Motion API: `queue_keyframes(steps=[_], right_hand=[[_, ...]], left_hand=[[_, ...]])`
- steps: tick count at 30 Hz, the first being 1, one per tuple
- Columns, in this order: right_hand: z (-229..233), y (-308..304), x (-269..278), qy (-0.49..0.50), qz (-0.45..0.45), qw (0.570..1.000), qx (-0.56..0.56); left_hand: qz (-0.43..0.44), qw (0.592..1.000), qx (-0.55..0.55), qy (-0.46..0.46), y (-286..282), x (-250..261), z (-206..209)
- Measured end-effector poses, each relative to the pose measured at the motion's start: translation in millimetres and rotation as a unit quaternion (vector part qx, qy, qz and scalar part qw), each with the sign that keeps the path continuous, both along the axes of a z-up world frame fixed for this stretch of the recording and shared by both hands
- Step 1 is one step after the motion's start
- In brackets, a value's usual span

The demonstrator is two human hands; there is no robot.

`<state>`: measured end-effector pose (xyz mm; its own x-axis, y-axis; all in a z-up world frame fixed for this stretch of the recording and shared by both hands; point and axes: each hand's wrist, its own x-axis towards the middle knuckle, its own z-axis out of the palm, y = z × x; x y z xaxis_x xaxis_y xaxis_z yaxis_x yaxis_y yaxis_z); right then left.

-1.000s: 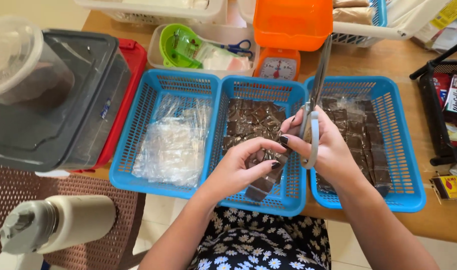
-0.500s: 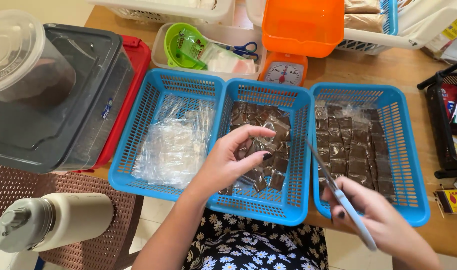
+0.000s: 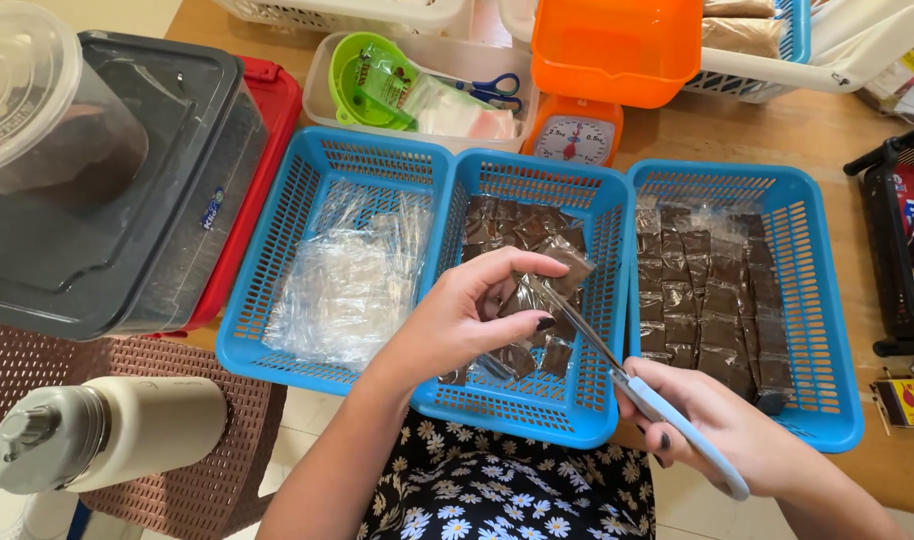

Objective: The person cuts small plastic packets containing dark paste using scissors and places them into blue plastic baskets.

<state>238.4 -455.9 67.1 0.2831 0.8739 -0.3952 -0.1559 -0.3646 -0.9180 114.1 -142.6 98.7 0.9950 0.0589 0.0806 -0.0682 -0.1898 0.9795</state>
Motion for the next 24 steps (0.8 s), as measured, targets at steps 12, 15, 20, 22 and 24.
queue_keyframes(steps=[12, 15, 20, 22, 24], right_hand=[[1.2, 1.1, -0.6, -0.012, 0.002, 0.999, -0.031], [-2.7, -0.6, 0.0, -0.01, -0.004, 0.999, -0.04], [-4.9, -2.2, -0.5, -0.016, 0.003, 0.999, -0.042], [-4.9, -1.7, -1.3, -0.012, 0.0, 0.999, -0.041], [-4.4, -0.1, -2.4, -0.008, -0.004, 0.999, -0.041]], left_hand=[[-0.046, 0.999, -0.018, 0.005, 3.8, -0.4, -1.2], [-0.056, 0.998, -0.007, 0.007, 4.6, 2.0, -4.6], [-0.07, 0.997, -0.004, 0.017, 4.7, 1.9, -5.0], [-0.071, 0.997, 0.002, 0.014, 4.5, 3.1, -6.0], [-0.063, 0.998, 0.002, 0.018, 3.8, 4.4, -7.2]])
